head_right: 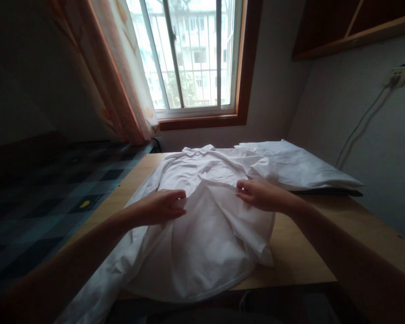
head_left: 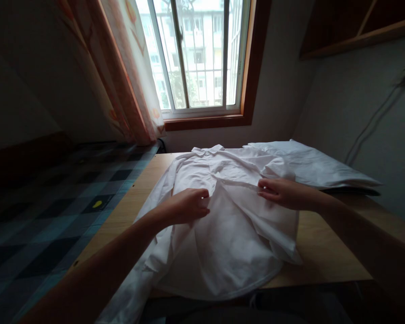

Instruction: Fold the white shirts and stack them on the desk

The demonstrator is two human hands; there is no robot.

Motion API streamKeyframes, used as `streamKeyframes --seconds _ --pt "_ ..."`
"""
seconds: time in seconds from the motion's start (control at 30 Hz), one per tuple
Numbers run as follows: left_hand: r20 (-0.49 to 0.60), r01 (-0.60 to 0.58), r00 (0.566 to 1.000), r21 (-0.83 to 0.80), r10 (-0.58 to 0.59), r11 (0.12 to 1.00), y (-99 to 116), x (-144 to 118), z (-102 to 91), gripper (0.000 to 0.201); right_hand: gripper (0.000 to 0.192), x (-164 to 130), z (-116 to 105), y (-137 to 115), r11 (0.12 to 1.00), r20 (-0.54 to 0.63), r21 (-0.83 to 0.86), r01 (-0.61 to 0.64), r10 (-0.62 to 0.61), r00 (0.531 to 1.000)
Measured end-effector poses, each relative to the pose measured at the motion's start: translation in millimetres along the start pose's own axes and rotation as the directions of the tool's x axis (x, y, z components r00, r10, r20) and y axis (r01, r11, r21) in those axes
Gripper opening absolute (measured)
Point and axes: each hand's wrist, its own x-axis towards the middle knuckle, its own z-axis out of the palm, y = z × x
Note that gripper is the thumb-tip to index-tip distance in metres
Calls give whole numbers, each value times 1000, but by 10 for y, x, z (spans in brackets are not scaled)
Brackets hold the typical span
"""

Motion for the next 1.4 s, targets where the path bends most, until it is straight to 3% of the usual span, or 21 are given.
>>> streamKeyframes --seconds 0.13,0.2,0.27,0.33,0.4,0.47,0.5,0.57,0.63,0.7,0.8,0.93,1.03,1.2,1.3,1.4 --pt "50 -125 990 -88 130 988 227 -22 0 34 32 -25 -298 -376 992 -48 124 -31 37 998" --pt "209 -132 964 -161 165 978 287 -83 8 38 32 -27 -319 -568 989 -16 146 9 -6 1000" --pt "412 -70 897 -231 162 970 312 -194 15 41 29 -30 -222 -713 984 68 157 90 -102 992" --pt "501 -36 851 -243 157 969 307 -351 50 41 30 -47 -41 -794 968 192 207 144 -185 964" --pt "393 -107 904 -173 168 979 271 -535 156 42 34 -87 164 -825 950 327 277 144 -234 915" --pt "165 -172 971 -34 175 985 204 -720 355 46 35 -158 341 -831 939 403 305 156 -276 872" --pt "44 -180 983 53 178 982 160 -805 481 54 36 -206 411 -833 938 401 302 171 -287 870" --pt "-137 -213 959 223 247 951 59 -956 744 66 42 -325 518 -830 946 302 251 207 -280 911" --pt "-226 -262 910 335 347 905 -43 -1083 952 70 56 -469 602 -801 962 167 154 224 -249 954" --pt "-275 -281 869 410 411 868 -130 -1195 1058 74 72 -621 687 -713 970 78 48 237 -240 968" --pt "-321 -240 847 480 423 844 -227 -1342 1039 73 85 -843 839 -452 975 -4 -49 215 -215 977" --pt "-356 -183 856 470 375 864 -353 -1490 922 68 73 -1111 1052 -80 993 -171 -82 86 -99 980" --pt "-404 -110 870 401 283 909 -460 -1561 918 69 66 -1278 1178 38 997 -254 -57 53 -66 965" --pt "-542 67 836 260 88 963 -552 -1604 1050 66 45 -1398 1269 36 995 -430 -12 96 -92 898" --pt "-536 91 844 200 31 976 -537 -1603 1104 64 29 -1389 1274 1 996 -536 28 81 -54 842" --pt "-534 90 846 166 12 982 -548 -1644 1110 59 25 -1394 1250 -22 997 -616 82 5 46 787"
